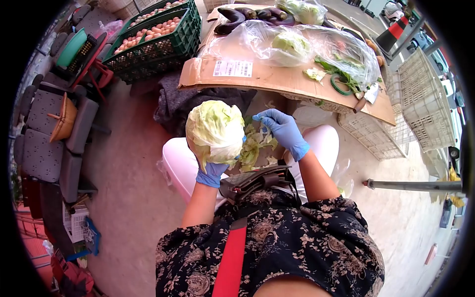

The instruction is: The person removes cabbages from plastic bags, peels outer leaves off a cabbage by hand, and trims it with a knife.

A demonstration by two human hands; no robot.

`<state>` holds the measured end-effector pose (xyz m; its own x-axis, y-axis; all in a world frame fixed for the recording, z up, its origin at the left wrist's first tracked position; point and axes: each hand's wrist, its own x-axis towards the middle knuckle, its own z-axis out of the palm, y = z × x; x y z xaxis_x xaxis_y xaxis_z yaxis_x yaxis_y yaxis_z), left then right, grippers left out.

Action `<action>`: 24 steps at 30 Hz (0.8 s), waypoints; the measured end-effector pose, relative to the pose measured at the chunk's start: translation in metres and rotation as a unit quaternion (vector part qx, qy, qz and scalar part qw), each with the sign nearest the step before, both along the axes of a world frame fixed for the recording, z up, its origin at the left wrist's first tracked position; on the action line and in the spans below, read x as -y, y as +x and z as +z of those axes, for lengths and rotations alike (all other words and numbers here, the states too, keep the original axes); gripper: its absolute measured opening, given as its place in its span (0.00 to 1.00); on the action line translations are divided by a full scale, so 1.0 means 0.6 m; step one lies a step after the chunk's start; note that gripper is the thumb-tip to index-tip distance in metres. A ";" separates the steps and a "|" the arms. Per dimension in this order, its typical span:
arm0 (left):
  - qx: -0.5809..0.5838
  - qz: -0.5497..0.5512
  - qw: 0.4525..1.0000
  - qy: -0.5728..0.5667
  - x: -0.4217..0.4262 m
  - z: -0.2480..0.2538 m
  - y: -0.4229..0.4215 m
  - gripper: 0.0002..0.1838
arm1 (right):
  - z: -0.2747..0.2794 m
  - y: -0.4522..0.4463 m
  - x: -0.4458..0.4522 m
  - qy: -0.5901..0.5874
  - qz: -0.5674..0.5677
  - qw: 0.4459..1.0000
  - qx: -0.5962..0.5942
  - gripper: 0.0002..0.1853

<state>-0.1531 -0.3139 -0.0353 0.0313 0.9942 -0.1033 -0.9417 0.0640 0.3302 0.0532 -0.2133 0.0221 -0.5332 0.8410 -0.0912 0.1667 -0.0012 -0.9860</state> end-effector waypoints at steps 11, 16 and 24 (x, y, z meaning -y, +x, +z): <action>-0.115 0.111 0.985 0.060 0.013 -0.026 -0.046 0.34 | 0.010 -0.013 0.015 0.240 -0.006 0.963 0.123 0.27; -0.145 0.129 0.981 -0.026 0.027 0.028 -0.034 0.44 | 0.072 -0.023 0.045 -0.011 0.098 0.979 -0.176 0.32; -0.228 0.037 0.965 0.121 0.032 0.060 -0.045 0.60 | 0.056 -0.020 0.050 -0.047 0.133 0.977 -0.158 0.51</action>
<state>-0.1801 -0.3328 0.0009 -0.0348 0.9887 0.1457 -0.6941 -0.1289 0.7083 0.0412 -0.2430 0.0557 -0.7465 0.6640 0.0431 -0.1399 -0.0933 -0.9858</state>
